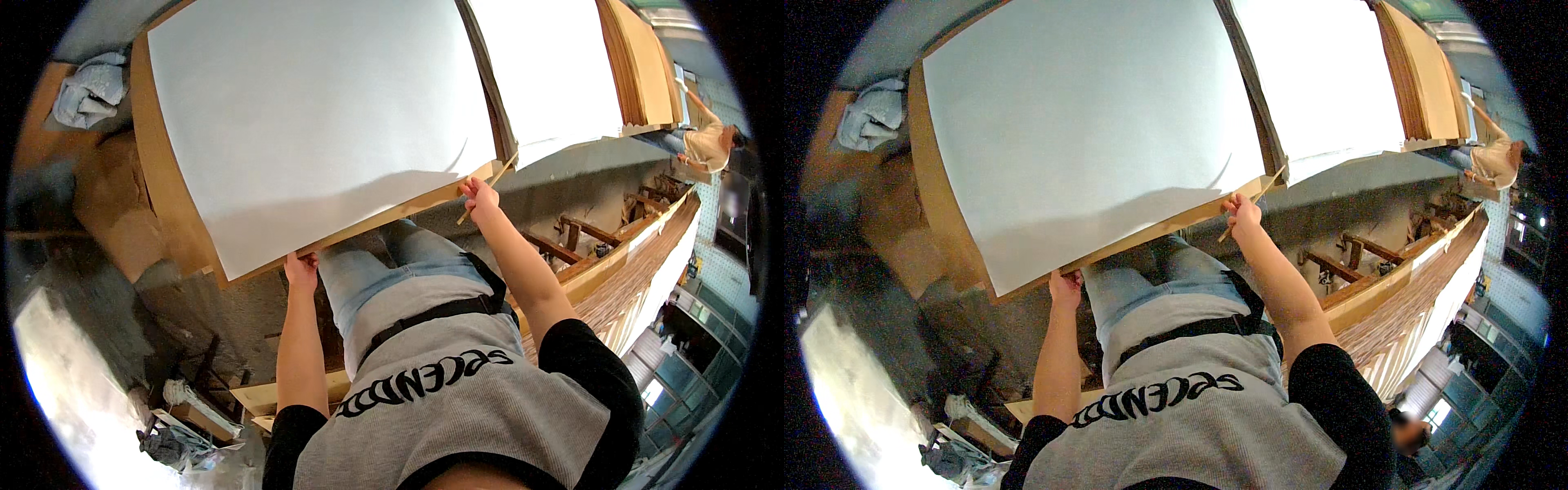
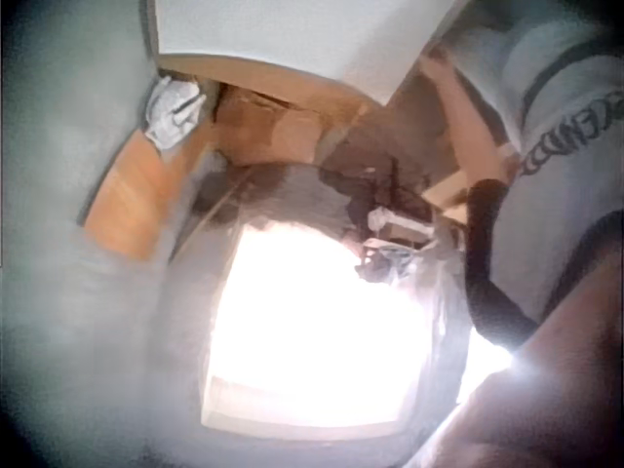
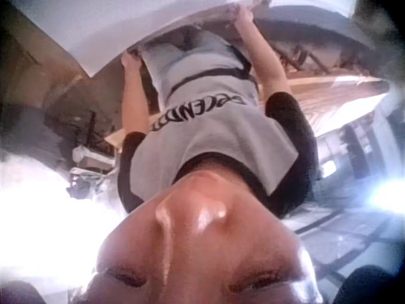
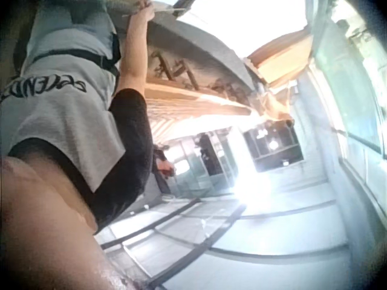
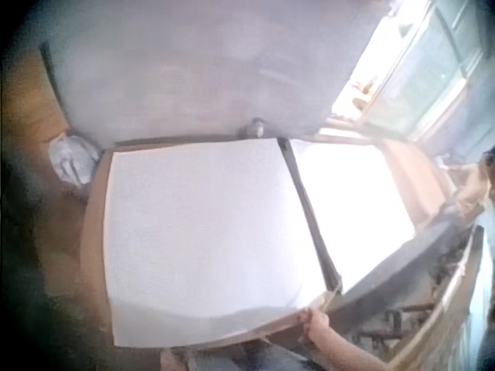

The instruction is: The person repeatedly picks up large white paper sheets from a stack, separates them, and places them onto a wooden workbench. The person uses a thin wooden stick to assist in separating the sheets. The task is performed in a repetitive loop throughout the clip.

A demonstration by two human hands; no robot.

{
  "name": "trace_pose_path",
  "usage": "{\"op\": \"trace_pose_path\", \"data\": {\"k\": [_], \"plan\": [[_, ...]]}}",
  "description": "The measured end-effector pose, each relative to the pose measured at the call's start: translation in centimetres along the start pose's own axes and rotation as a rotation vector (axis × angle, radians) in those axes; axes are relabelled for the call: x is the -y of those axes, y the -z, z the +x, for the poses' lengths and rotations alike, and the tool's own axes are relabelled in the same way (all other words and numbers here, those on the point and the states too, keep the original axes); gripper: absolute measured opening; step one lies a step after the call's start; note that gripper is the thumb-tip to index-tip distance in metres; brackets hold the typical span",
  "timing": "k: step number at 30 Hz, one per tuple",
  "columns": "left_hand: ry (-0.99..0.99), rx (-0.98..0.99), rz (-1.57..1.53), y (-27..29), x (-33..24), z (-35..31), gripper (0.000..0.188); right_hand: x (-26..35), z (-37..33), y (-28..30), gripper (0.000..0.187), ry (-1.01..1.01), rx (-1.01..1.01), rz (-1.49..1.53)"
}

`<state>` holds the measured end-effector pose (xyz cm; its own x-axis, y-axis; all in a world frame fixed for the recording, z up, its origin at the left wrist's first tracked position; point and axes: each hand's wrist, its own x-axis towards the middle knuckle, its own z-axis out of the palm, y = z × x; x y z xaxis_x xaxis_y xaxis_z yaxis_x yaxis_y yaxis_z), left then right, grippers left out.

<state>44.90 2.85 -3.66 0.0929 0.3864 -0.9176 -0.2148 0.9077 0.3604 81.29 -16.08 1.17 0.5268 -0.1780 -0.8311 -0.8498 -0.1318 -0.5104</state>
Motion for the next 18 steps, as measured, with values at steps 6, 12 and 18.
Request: {"op": "trace_pose_path", "data": {"k": [6, 12, 18], "plan": [[-0.027, -0.022, -0.020, -0.4, 0.7, 0.0, 0.029, 1.1, 3.3, -0.2, 0.021, -0.110, -0.038, 0.124], [0.062, -0.074, -0.191, 1.2, 1.3, 0.8, 0.024, 2.1, 6.6, 0.1, 0.030, -0.247, 0.280, 0.149], [0.016, 0.082, -0.392, 3.0, 0.2, -1.7, 0.017, 2.6, 7.6, 2.8, 0.017, -0.125, 0.357, 0.037]]}}
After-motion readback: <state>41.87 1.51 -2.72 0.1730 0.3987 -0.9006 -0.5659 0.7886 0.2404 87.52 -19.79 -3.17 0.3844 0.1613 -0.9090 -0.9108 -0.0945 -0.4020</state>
